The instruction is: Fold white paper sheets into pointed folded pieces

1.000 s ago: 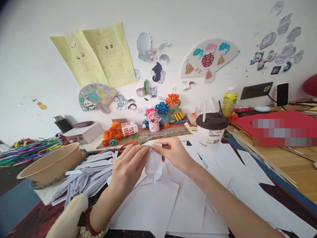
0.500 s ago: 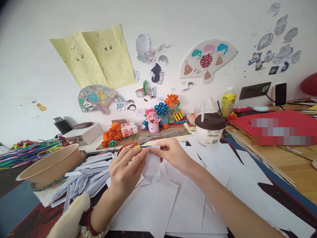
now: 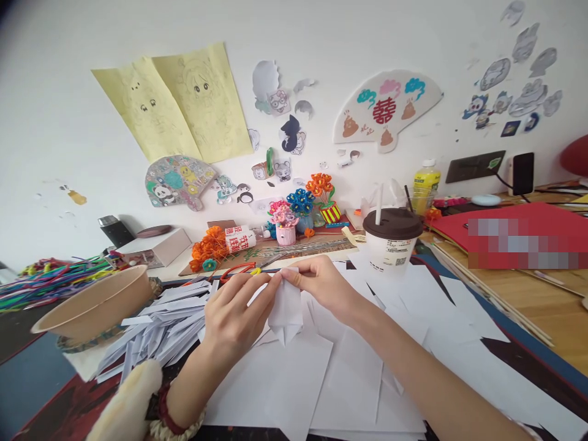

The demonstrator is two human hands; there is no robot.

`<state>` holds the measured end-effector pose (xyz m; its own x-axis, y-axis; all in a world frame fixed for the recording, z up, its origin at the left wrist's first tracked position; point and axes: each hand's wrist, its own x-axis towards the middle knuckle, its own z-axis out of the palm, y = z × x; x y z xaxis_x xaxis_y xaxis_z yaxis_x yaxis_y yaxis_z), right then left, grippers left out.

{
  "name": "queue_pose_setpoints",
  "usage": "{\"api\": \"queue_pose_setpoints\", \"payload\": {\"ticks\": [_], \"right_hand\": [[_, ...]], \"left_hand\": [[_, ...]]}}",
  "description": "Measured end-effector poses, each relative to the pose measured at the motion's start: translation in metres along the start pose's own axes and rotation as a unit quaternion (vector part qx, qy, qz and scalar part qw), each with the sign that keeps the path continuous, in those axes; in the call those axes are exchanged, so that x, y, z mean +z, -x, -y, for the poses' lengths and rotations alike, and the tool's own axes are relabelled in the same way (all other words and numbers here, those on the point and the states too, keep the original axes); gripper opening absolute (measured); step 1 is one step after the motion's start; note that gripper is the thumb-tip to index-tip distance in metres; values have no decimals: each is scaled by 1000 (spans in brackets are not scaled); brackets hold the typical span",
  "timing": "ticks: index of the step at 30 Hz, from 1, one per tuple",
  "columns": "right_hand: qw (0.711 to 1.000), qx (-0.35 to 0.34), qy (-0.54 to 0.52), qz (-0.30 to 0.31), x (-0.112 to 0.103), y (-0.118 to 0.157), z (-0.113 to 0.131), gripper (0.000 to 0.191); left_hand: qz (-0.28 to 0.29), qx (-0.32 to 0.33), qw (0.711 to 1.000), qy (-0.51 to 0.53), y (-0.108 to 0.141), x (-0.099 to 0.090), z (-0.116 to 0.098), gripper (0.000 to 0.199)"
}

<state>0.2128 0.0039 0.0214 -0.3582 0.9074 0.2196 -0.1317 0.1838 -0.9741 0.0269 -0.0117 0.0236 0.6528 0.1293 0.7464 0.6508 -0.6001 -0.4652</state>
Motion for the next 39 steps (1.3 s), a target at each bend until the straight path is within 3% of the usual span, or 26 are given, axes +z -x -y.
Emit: {"api": "queue_pose_setpoints", "payload": {"ticks": [3,6,8,12,15,18,23,29,33,36,39], "right_hand": [[1000,3,-8,1,0,1,-1,43],[1000,-4,-5,5,0,1,0,38],[1000,-17,18,5,0,1,1,35],[997,-43,59,-10,0,1,1,28],[998,-51,46,-13,0,0,-1,22],[998,-49,42,-20,0,0,-1,20],[999,-13,46,-8,1,0,0,22],[987,26,148,-54,-4,-5,-6,25],[964,98,247,18,-12,-4,-7,26],[919,152,354,83,-17,-2,-8,36],[897,163,384,147,-18,1,-10,28]], "left_hand": [[-11,-48,997,59,-5,-1,-4,24],[-11,-165,971,172,-11,-3,-7,12],[12,-277,925,261,-14,-4,-7,11],[103,-467,772,419,-16,-1,-4,21],[135,-504,696,493,-15,2,-4,24],[137,-516,664,524,-16,2,-4,21],[142,-524,666,511,-17,0,-3,23],[265,-484,697,458,-14,1,-4,33],[378,-408,756,344,-11,3,-6,29],[436,-391,762,275,-8,4,-6,23],[461,-389,758,248,-7,4,-4,25]]}}
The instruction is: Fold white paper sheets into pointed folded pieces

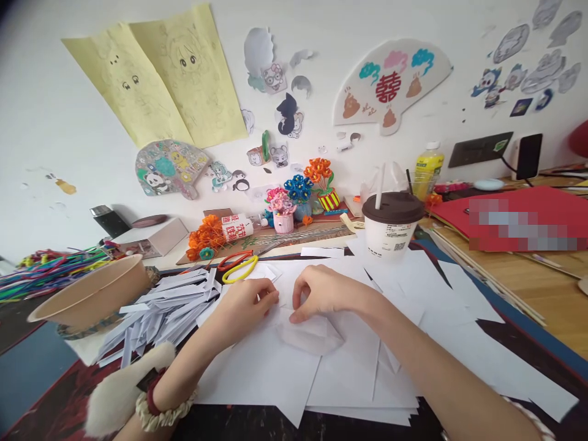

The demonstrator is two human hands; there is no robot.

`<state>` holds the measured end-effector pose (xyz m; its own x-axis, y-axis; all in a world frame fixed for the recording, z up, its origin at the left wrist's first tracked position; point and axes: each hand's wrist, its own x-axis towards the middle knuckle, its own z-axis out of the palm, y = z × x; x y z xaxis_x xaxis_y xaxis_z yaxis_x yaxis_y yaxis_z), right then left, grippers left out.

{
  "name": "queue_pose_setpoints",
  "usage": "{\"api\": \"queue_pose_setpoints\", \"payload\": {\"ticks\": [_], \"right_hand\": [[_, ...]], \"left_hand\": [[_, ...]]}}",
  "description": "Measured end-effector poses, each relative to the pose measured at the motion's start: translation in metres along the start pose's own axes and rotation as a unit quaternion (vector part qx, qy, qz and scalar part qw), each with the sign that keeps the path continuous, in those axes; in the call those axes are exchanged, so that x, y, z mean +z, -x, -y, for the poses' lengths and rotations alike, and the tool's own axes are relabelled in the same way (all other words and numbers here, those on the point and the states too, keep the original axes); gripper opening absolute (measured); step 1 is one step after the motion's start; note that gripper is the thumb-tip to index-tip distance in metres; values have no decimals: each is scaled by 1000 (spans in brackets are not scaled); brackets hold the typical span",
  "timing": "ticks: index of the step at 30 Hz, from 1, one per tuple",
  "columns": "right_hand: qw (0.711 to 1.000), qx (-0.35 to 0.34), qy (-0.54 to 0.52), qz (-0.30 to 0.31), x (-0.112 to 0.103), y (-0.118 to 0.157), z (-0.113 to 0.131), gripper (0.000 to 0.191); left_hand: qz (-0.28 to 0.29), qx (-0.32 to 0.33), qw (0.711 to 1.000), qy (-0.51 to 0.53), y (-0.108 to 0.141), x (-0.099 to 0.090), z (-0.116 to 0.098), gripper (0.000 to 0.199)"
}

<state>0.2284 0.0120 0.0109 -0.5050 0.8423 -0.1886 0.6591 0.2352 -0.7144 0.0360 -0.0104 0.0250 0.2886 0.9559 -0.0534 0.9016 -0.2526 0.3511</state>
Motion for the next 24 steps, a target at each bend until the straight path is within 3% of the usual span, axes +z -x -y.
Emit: {"api": "queue_pose_setpoints", "payload": {"ticks": [3,9,12,17,20,24], "right_hand": [[1000,-7,-12,24,1,0,-1,17],[999,-28,-30,-21,-1,-1,-4,16],[1000,-17,-8,2,-1,0,-6,23],[999,-13,-19,35,-2,2,-6,27],[997,-39,-31,66,-4,3,-4,27],[990,-64,-115,59,-5,5,0,37]], "left_hand": [[27,-5,1000,-3,1,-3,1,38],[93,13,994,57,10,-8,-3,56],[138,34,986,82,15,-10,-6,50],[222,48,961,157,15,-9,-6,21],[220,56,957,181,14,-8,-3,20],[149,50,964,215,9,-8,-1,19]]}}
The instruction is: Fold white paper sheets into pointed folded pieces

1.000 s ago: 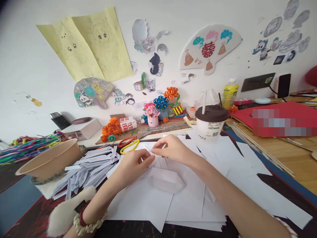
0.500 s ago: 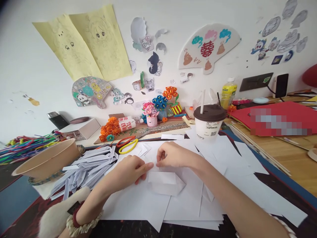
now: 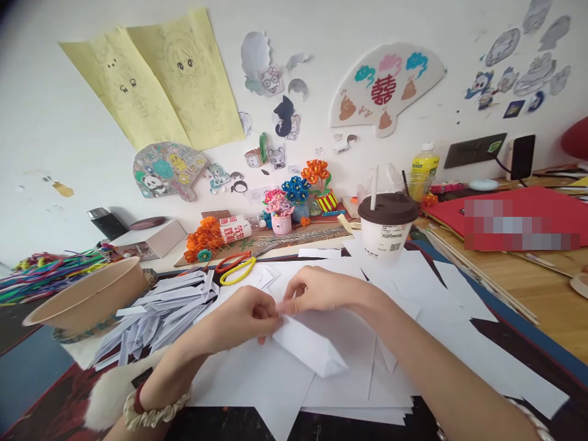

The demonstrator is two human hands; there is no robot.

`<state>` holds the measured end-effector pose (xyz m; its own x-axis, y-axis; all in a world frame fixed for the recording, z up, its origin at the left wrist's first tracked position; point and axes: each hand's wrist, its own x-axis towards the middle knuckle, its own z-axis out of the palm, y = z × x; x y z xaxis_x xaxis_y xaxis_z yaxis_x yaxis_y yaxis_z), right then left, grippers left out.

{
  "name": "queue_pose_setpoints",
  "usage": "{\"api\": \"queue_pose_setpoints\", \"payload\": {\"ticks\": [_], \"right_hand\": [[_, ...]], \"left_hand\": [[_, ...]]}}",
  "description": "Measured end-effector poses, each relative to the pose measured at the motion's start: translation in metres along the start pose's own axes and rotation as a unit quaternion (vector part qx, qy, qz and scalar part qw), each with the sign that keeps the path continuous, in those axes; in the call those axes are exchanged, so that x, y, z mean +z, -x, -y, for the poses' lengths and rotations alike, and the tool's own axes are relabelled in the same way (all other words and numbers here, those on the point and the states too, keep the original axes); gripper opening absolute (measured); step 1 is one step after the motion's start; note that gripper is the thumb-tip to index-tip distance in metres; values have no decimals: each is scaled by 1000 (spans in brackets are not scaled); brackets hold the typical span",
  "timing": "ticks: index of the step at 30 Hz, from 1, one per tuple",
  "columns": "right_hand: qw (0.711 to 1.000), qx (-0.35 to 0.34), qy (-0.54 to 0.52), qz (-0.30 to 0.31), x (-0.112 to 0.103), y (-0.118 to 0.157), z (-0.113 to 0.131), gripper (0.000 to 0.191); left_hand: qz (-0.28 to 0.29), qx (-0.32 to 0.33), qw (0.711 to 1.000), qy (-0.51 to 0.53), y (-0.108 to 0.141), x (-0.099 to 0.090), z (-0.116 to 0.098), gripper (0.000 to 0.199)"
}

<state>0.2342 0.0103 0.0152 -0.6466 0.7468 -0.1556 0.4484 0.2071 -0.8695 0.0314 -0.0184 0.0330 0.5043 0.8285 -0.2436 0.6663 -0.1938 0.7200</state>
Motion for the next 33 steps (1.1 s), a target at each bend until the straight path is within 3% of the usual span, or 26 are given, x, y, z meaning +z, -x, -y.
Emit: {"api": "queue_pose_setpoints", "payload": {"ticks": [3,6,9,12,16,21,25,33], "right_hand": [[996,-34,-86,-7,0,3,5,48],[990,-37,-135,-1,1,4,11,39],[987,-32,-152,-43,1,4,15,33],[981,-61,-172,-71,1,3,16,31],[973,-86,-206,-53,0,5,17,34],[967,-94,-230,-49,0,7,21,36],[964,-101,-241,-41,0,8,21,33],[970,-93,-220,-32,0,6,20,30]], "left_hand": [[-100,-12,995,26,-4,-4,-2,20],[-181,0,981,63,-6,-9,-4,27],[-222,20,967,122,-6,-12,-5,32],[-212,60,957,191,-5,-14,-6,33],[-154,95,948,261,-3,-12,-8,35],[-146,123,932,309,-3,-10,-8,33],[-148,119,924,331,-4,-8,-8,30],[-150,88,935,309,-5,-7,-8,30]]}}
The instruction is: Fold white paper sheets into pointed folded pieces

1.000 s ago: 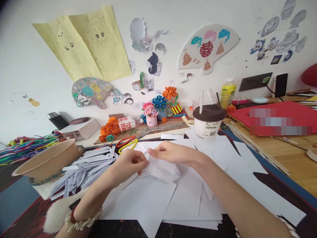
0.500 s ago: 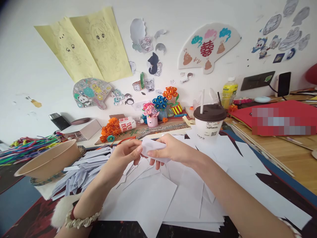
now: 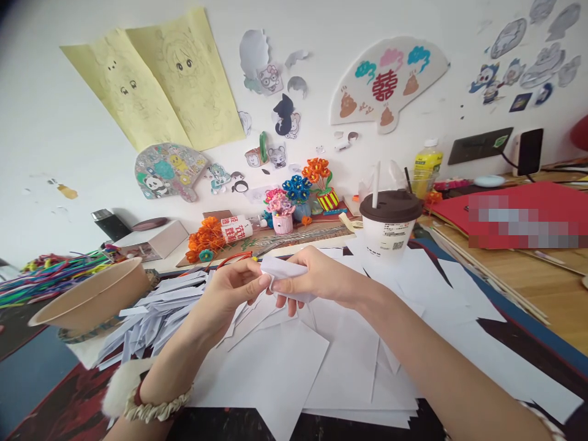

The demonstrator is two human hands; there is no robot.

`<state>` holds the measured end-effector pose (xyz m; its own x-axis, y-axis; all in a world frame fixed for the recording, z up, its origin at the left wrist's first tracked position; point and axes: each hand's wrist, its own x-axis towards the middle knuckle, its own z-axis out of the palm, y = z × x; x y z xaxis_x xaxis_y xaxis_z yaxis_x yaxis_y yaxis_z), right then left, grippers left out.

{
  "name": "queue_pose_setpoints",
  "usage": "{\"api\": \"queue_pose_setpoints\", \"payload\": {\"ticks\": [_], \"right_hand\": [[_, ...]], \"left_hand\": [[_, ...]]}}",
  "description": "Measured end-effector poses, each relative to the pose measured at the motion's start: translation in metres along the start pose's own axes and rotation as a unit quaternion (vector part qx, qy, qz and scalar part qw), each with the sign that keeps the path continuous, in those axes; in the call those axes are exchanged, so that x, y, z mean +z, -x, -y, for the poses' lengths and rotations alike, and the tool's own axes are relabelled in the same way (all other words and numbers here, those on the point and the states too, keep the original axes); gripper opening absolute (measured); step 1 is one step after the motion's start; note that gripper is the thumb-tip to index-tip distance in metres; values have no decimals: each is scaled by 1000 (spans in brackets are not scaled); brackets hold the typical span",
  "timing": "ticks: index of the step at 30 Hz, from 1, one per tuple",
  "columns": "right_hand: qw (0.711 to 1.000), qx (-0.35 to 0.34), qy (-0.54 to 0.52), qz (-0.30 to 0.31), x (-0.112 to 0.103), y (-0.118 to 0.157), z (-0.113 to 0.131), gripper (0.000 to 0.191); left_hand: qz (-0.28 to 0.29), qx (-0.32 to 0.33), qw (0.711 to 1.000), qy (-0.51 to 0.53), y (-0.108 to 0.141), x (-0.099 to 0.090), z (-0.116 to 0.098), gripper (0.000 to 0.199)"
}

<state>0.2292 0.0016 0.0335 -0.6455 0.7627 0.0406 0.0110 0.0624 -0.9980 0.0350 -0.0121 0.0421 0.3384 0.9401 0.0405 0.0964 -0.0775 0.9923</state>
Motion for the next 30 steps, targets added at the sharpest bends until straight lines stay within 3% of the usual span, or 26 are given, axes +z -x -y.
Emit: {"api": "queue_pose_setpoints", "payload": {"ticks": [10,30], "right_hand": [[1000,6,4,-17,2,1,0,16],[1000,-1,-7,-13,3,0,-2,25]], "left_hand": [[-53,-5,999,-1,1,5,0,29],[-44,9,999,10,3,5,2,26]]}}
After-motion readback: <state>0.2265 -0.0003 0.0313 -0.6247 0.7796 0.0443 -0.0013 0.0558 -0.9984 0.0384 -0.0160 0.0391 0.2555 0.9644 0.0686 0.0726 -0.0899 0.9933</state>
